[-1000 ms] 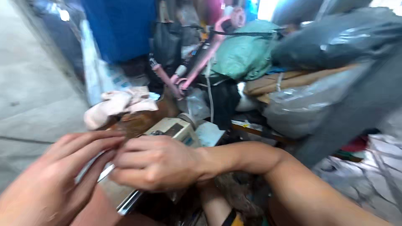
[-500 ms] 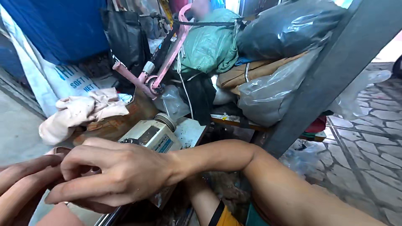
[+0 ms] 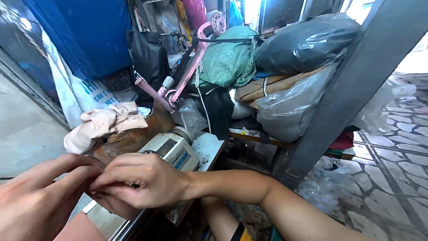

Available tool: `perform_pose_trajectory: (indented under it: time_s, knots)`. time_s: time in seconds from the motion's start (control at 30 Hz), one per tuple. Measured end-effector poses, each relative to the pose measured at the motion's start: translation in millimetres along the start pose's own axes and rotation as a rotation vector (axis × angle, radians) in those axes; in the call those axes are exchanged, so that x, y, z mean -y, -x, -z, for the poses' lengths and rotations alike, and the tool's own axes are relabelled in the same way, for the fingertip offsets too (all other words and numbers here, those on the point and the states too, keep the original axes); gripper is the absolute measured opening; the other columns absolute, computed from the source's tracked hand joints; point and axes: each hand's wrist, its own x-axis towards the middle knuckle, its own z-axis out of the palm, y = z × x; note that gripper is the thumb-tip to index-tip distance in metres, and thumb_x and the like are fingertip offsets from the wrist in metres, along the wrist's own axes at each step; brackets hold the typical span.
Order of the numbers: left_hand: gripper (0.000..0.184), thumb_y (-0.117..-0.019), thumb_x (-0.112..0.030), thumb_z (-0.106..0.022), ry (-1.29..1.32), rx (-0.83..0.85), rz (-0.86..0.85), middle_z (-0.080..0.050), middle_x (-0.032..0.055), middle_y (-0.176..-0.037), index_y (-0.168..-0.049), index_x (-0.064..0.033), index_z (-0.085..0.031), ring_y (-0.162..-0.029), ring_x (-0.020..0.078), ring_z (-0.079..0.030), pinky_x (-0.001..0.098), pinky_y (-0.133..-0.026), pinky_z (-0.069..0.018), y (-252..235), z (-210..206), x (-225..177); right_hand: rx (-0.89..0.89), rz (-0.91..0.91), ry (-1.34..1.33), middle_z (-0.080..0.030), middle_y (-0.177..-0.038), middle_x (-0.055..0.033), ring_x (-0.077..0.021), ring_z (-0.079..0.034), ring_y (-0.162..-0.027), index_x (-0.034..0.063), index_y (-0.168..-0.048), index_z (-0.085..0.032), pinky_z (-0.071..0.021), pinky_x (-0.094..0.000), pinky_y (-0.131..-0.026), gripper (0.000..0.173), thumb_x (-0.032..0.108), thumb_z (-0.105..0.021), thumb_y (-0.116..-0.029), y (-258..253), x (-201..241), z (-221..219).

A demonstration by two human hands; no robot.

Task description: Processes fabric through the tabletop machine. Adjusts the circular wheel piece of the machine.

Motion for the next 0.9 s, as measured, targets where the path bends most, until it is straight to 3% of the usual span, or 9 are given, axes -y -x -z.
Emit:
perform_pose_trajectory:
  time_s: [0.07, 0.23, 0.4, 0.6, 0.7, 0.8, 0.9]
  knots:
    - [0.019, -0.1027, -0.005, -0.051, -0.049, 0.032, 0.01, -0.069, 0.0221, -0.11, -0.105, 0.0018, -0.069, -0.096, 0.0398, -0.069, 0.0539, -0.079, -0.0559, 0.3, 1.0, -4.2, -0.001, 0.013, -0.009, -0.072, -0.094, -0.0176, -0.0209, -0.07, -0.089, -0.0076, -0.098, -0.075, -0.0594, -0.0327, -0.081, 0.013, -0.006, -0.067, -0.0879, -0.9, 0.4, 1.6]
    - [0.019, -0.1035, -0.005, -0.047, -0.253, -0.111, -0.029, -0.068, 0.0175, -0.117, -0.109, -0.0024, -0.065, -0.099, 0.0348, -0.069, 0.0479, -0.075, -0.0565, 29.0, -29.5, 15.6, 0.02, -0.017, -0.022, -0.072, -0.096, -0.0171, -0.0192, -0.071, -0.09, -0.008, -0.099, -0.074, -0.06, -0.0313, -0.08, 0.013, -0.007, -0.066, -0.0893, -4.9, 4.3, 7.3]
    - [0.02, -0.1041, -0.007, -0.05, -0.2, -0.291, -0.007, -0.067, 0.0159, -0.123, -0.117, -0.0045, -0.064, -0.108, 0.0322, -0.068, 0.0457, -0.087, -0.056, 54.1, -55.3, 25.6, -0.043, -0.017, -0.028, -0.072, -0.097, -0.0175, -0.02, -0.071, -0.091, -0.0089, -0.1, -0.074, -0.0606, -0.0314, -0.083, 0.014, -0.008, -0.065, -0.0887, -5.7, 1.5, -4.0]
    - [0.015, -0.1014, -0.002, -0.053, -0.159, -0.394, 0.003, -0.069, 0.0186, -0.115, -0.112, -0.0018, -0.064, -0.109, 0.033, -0.068, 0.0467, -0.096, -0.0539, 52.6, -56.4, 0.5, -0.067, -0.257, -0.17, -0.07, -0.097, -0.0151, -0.015, -0.069, -0.089, -0.0084, -0.099, -0.07, -0.0595, -0.0286, -0.081, 0.011, 0.0, -0.068, -0.0933, 0.9, 3.1, -12.0]
    - [0.015, -0.101, -0.002, -0.054, -0.145, -0.393, -0.004, -0.068, 0.0181, -0.114, -0.112, -0.0013, -0.064, -0.109, 0.0315, -0.068, 0.0495, -0.103, -0.0499, 55.4, -55.8, -5.2, -0.032, -0.202, 0.024, -0.067, -0.098, -0.0125, -0.0182, -0.063, -0.094, 0.0001, -0.101, -0.078, -0.0551, -0.031, -0.082, 0.016, 0.011, -0.068, -0.0959, 11.5, 6.1, -12.8]
    - [0.014, -0.0999, -0.001, -0.056, -0.192, -0.38, 0.0, -0.069, 0.0179, -0.113, -0.112, -0.0008, -0.064, -0.107, 0.0312, -0.068, 0.0493, -0.104, -0.0492, 53.7, -52.9, -14.4, 0.008, -0.127, 0.392, -0.067, -0.091, -0.0059, -0.0196, -0.063, -0.088, 0.0093, -0.103, -0.079, -0.0531, -0.034, -0.073, 0.022, 0.027, -0.069, -0.0949, 18.0, 21.0, -15.2]
    - [0.013, -0.1001, -0.003, -0.057, -0.214, -0.395, -0.006, -0.068, 0.0176, -0.113, -0.112, -0.0015, -0.062, -0.108, 0.0312, -0.067, 0.0487, -0.102, -0.0493, 53.5, -56.5, -21.7, -0.01, -0.142, 0.534, -0.065, -0.082, -0.0032, -0.0184, -0.062, -0.08, 0.0086, -0.094, -0.077, -0.0498, -0.0339, -0.068, 0.017, 0.02, -0.064, -0.0954, 18.9, 31.5, -23.2]
